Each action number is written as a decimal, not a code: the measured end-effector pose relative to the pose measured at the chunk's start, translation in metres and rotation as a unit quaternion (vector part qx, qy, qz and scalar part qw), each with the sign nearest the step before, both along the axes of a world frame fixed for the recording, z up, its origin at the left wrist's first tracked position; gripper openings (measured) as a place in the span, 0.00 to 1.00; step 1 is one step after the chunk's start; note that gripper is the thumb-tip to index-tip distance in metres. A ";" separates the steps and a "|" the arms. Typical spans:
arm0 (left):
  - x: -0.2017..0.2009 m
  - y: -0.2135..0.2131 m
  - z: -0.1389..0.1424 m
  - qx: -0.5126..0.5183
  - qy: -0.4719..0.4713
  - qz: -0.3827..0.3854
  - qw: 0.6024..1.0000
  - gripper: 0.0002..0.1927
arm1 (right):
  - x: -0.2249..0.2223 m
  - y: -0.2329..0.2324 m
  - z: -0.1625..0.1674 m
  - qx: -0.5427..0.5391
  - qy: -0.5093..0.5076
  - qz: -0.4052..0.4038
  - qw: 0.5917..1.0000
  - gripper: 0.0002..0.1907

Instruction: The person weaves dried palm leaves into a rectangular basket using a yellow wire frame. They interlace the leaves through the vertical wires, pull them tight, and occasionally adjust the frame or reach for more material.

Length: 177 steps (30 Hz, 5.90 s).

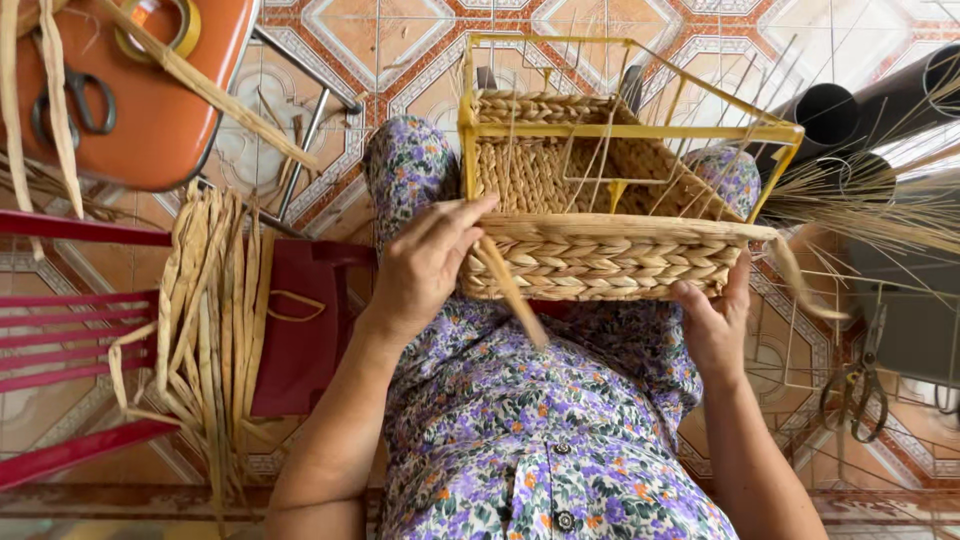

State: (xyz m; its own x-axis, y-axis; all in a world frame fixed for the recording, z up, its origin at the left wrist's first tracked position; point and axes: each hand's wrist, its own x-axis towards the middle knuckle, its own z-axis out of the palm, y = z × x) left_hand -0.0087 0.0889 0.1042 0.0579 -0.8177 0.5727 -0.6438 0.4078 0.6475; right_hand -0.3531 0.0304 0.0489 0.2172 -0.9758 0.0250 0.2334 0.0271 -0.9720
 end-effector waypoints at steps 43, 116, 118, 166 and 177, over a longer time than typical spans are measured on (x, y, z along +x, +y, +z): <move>0.007 -0.019 0.029 0.121 0.173 -0.103 0.972 0.06 | 0.095 -0.029 0.133 -0.354 0.623 0.183 0.673 0.12; -0.027 -0.036 0.017 0.054 -0.052 -0.019 0.997 0.11 | 0.098 -0.047 0.117 -0.462 0.539 0.110 0.696 0.04; -0.032 -0.037 0.015 0.051 -0.073 0.007 0.996 0.10 | 0.114 -0.048 0.094 -0.431 0.514 0.106 0.734 0.04; -0.016 -0.068 0.036 0.248 0.091 -0.121 0.957 0.04 | 0.071 -0.062 0.130 -0.399 0.583 0.137 0.695 0.08; -0.022 -0.045 0.040 0.085 0.129 -0.008 0.988 0.10 | 0.101 -0.021 0.119 -0.317 0.501 0.130 0.795 0.26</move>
State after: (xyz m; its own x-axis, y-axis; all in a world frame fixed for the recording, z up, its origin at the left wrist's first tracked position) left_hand -0.0312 0.0434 0.1439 0.1704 -0.9027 0.3951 -0.4429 0.2880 0.8491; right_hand -0.2518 0.0092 0.1676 0.6305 -0.7548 0.1813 -0.5994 -0.6218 -0.5040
